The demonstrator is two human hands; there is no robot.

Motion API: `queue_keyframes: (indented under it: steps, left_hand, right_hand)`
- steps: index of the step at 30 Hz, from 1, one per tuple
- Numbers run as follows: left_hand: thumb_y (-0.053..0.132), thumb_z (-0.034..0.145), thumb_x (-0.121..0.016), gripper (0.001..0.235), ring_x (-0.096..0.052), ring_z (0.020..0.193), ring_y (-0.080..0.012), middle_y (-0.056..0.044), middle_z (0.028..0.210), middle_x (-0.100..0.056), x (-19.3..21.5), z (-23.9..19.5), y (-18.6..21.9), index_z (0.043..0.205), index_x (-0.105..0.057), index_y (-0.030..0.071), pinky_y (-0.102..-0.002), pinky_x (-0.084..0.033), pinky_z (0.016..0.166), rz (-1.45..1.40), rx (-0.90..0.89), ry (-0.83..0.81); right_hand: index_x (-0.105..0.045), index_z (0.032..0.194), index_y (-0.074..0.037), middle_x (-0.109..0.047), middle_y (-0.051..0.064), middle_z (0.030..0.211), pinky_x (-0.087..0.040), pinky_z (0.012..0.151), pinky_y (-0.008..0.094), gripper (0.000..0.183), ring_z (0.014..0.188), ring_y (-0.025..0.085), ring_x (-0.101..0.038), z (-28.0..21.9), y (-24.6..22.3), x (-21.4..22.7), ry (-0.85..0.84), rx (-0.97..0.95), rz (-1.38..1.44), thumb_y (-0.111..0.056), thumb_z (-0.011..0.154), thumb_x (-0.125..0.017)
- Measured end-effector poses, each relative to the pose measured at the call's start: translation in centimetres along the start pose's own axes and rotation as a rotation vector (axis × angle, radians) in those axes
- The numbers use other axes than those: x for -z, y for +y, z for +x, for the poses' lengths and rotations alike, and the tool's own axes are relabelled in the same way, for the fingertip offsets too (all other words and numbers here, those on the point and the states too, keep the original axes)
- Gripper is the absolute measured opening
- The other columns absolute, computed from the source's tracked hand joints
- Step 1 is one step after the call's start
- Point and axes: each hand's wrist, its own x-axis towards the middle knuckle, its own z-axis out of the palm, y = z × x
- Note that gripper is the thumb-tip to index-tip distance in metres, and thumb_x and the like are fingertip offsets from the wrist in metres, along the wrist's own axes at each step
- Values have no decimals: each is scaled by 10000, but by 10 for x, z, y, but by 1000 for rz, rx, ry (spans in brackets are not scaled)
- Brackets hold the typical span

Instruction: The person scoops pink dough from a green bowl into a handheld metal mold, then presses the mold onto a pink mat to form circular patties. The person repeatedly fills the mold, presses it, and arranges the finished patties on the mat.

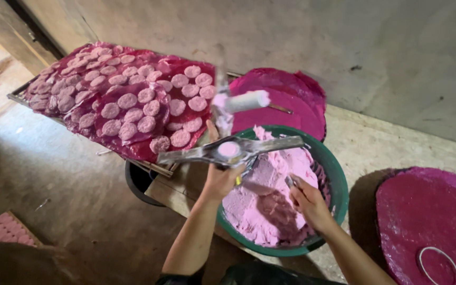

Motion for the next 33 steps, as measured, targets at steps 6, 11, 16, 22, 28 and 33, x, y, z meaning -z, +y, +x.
queue_keyframes:
  steps: [6,11,16,22,28,33]
  left_hand:
    - [42,831,-718,346,-704,797,-223,-132,913,-706,23,-43,-46,1152,-641,-63,-347,-565,684,-256,380,-70]
    - [128,784,-722,487,-583,670,-222,-142,966,-730,-33,-96,-103,1243,-685,-31,-345,-434,540,-83,1038,-499]
    - [112,735,-825,710,-628,1147,-99,52,1281,-637,-123,-101,-78,1365,-504,177,-302,-549,977,-408,605,-660]
    - [124,884,-846,384,-684,945,-146,-36,1051,-699,-230,-64,1,1193,-619,95,-320,-554,816,708,226,-991]
    - [138,912,-807,450,-620,999,-190,-96,1098,-646,-313,-90,-13,1286,-580,32,-358,-519,840,-270,798,-891]
    - [139,828,-838,459,-666,1095,-276,-121,1166,-700,-371,-109,-60,1248,-667,67,-397,-533,906,512,105,-1011]
  right_hand:
    - [-324,1590,-79,-531,139,1285,-456,897,357,708,1080,234,-541,21,-52,18,-56,243,-273,-395,993,-536]
    - [-264,1688,42,-499,249,1555,-490,1183,495,1069,1416,323,-573,-34,-130,29,-187,457,749,-657,958,-613]
    - [-84,1665,-200,-516,272,1477,-633,758,523,879,1064,381,-688,-104,-176,86,37,572,521,-406,1020,-644]
    - [-217,1619,-189,-580,339,1428,-635,756,372,772,1071,279,-788,-177,-180,170,33,1006,-543,-213,983,-653]
    - [-273,1578,-168,-552,348,1373,-626,839,473,771,1218,493,-655,-233,-191,221,41,1007,-884,-204,920,-674]
    - [-254,1611,-147,-534,322,1453,-585,1024,515,784,1340,495,-603,-253,-185,252,110,843,-845,-144,941,-661]
